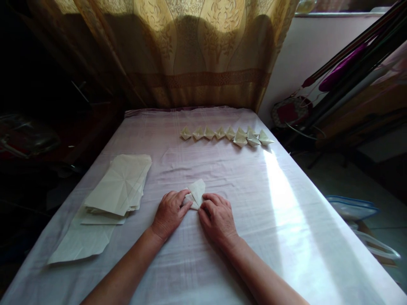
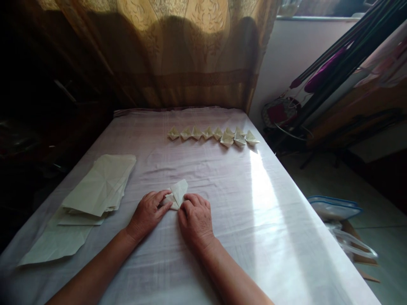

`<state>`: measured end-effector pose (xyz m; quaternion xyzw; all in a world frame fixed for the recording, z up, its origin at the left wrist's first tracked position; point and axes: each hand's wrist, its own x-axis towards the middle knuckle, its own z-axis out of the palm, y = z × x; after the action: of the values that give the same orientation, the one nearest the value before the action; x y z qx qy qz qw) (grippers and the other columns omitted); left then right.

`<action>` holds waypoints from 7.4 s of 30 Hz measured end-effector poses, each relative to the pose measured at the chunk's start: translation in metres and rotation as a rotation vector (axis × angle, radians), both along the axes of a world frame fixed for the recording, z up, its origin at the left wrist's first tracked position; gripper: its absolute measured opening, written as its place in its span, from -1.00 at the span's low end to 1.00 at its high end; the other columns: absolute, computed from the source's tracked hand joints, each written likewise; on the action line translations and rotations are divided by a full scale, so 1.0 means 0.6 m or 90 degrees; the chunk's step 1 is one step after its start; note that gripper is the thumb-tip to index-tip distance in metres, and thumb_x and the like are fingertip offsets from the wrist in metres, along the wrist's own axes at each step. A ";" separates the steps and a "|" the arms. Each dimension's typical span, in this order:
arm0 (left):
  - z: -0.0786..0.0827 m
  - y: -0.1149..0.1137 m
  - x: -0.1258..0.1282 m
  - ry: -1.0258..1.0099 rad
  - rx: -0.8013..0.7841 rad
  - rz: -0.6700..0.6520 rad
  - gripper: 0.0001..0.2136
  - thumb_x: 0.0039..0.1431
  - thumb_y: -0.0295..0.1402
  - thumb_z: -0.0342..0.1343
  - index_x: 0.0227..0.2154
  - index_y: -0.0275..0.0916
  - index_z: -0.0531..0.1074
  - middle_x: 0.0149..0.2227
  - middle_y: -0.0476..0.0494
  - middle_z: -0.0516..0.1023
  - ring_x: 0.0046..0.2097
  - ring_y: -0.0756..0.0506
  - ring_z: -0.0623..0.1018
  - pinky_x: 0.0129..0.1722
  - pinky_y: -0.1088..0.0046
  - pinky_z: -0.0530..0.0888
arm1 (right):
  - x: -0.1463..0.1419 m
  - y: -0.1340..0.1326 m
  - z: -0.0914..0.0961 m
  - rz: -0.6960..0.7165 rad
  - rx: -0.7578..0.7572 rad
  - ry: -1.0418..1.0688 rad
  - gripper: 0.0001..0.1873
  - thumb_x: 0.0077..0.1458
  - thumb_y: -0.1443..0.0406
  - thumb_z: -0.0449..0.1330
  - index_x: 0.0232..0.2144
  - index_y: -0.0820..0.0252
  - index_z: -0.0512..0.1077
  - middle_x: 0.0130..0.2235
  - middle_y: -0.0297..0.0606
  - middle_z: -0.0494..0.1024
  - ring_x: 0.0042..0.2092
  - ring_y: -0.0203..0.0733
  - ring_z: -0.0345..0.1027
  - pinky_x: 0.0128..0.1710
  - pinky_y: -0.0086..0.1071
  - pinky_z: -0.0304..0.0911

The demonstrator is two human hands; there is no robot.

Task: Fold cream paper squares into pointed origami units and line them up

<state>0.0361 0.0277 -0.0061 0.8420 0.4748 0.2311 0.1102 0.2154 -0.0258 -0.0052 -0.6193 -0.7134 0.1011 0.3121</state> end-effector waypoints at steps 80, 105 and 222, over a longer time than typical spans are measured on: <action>0.008 0.000 0.024 -0.024 -0.064 0.089 -0.83 0.16 -0.47 0.17 -0.19 -0.16 0.41 -0.32 0.02 0.54 -0.23 -0.08 0.55 -0.17 0.37 0.38 | 0.019 -0.015 -0.008 0.073 0.012 -0.081 -0.67 0.18 0.38 0.10 -0.02 0.10 0.48 0.09 -0.15 0.48 0.14 0.02 0.25 0.08 -0.09 0.15; 0.002 0.000 0.014 0.020 0.056 -0.020 -0.93 0.25 -0.44 0.10 -0.23 -0.16 0.41 -0.28 -0.04 0.50 -0.23 -0.09 0.51 -0.21 0.38 0.38 | 0.056 0.098 0.029 0.239 -0.083 -0.096 -0.32 -0.03 0.50 0.07 0.19 0.18 0.27 0.20 -0.11 0.37 0.26 0.03 0.09 0.17 -0.06 0.03; 0.018 -0.032 0.001 -0.021 -0.055 -0.016 -0.89 0.19 -0.38 0.18 -0.29 0.00 0.56 -0.11 0.00 0.54 0.03 -0.15 0.44 0.23 0.00 0.00 | 0.039 0.072 0.014 0.104 -0.111 -0.004 -0.90 -0.01 0.32 0.37 -0.41 0.12 0.50 -0.25 -0.31 0.56 -0.17 -0.15 0.34 -0.14 -0.27 0.03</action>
<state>0.0369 0.0082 0.0046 0.8386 0.4717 0.2226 0.1571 0.2390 0.0175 0.0033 -0.5841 -0.7509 0.1859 0.2457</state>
